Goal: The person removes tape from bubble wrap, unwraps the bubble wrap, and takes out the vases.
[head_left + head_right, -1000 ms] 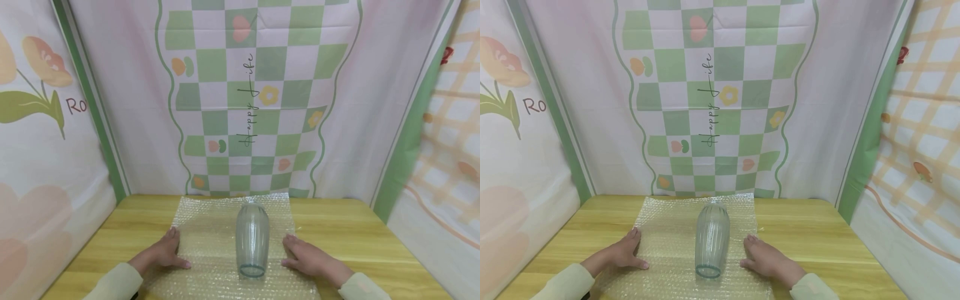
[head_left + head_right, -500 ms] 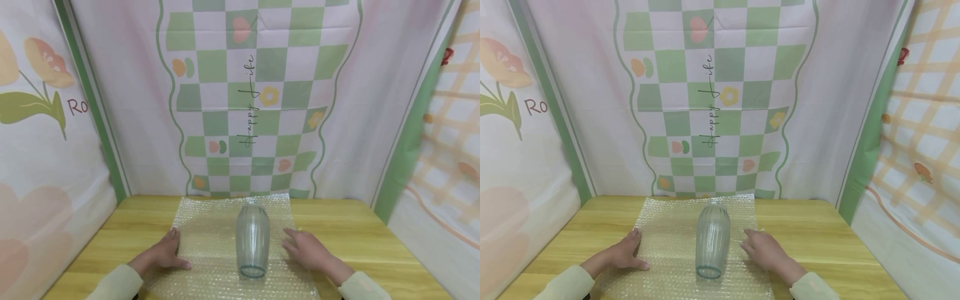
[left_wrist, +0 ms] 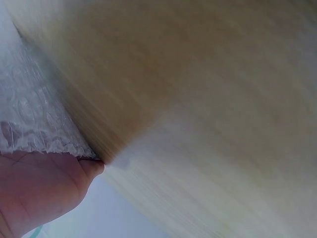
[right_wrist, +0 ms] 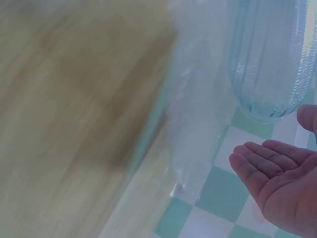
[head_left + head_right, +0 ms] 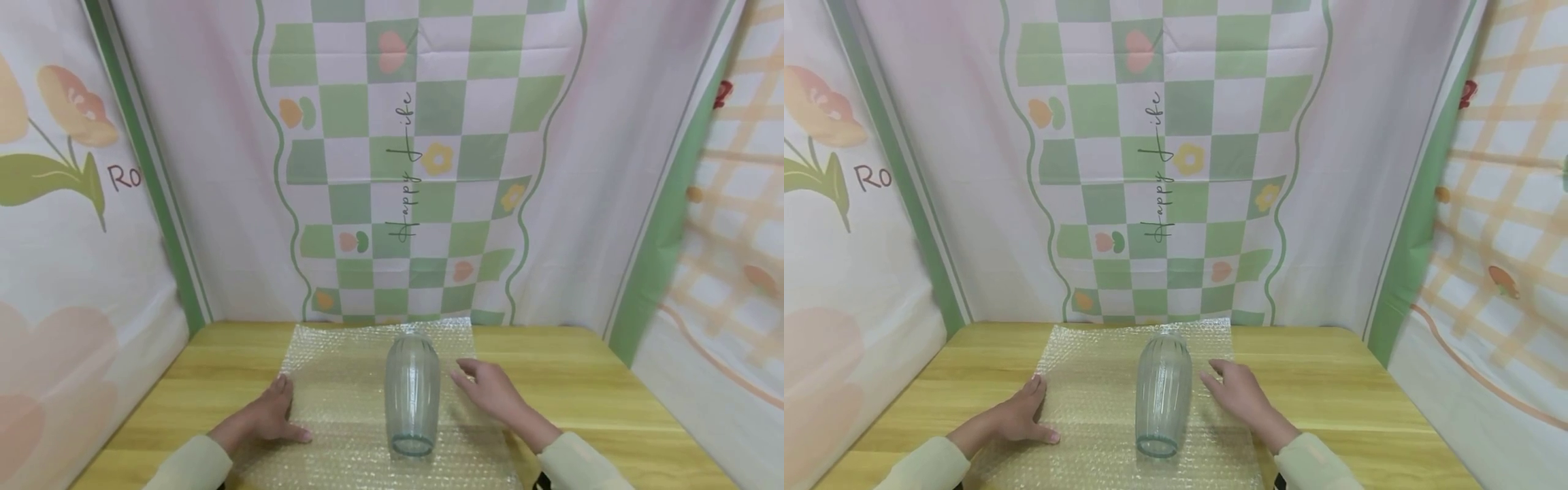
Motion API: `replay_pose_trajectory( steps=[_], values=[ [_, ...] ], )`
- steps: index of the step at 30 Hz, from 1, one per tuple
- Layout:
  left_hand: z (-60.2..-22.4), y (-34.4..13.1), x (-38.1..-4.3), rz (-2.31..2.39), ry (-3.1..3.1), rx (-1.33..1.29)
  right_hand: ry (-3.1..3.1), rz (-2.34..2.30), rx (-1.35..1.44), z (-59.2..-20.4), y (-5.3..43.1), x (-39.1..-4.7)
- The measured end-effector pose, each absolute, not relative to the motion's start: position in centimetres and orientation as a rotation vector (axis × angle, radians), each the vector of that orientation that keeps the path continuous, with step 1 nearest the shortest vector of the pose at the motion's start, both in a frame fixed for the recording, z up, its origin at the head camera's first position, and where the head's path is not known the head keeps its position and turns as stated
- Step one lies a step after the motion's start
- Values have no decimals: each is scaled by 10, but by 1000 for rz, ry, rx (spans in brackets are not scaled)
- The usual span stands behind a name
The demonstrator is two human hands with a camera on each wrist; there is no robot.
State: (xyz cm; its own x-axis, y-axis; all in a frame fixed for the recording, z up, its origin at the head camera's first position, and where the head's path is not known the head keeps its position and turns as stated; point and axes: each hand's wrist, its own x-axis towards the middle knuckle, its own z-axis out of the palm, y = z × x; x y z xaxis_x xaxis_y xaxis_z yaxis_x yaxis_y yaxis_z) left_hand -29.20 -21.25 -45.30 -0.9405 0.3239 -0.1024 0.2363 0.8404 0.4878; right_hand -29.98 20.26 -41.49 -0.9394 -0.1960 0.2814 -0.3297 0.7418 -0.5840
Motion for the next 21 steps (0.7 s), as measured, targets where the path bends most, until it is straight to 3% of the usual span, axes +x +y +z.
replay_pose_trajectory(
  steps=[21],
  values=[
    [-456, -212, -293, 676, 2879, 429, -2800, 1430, 104, -401, 165, -314]
  ],
)
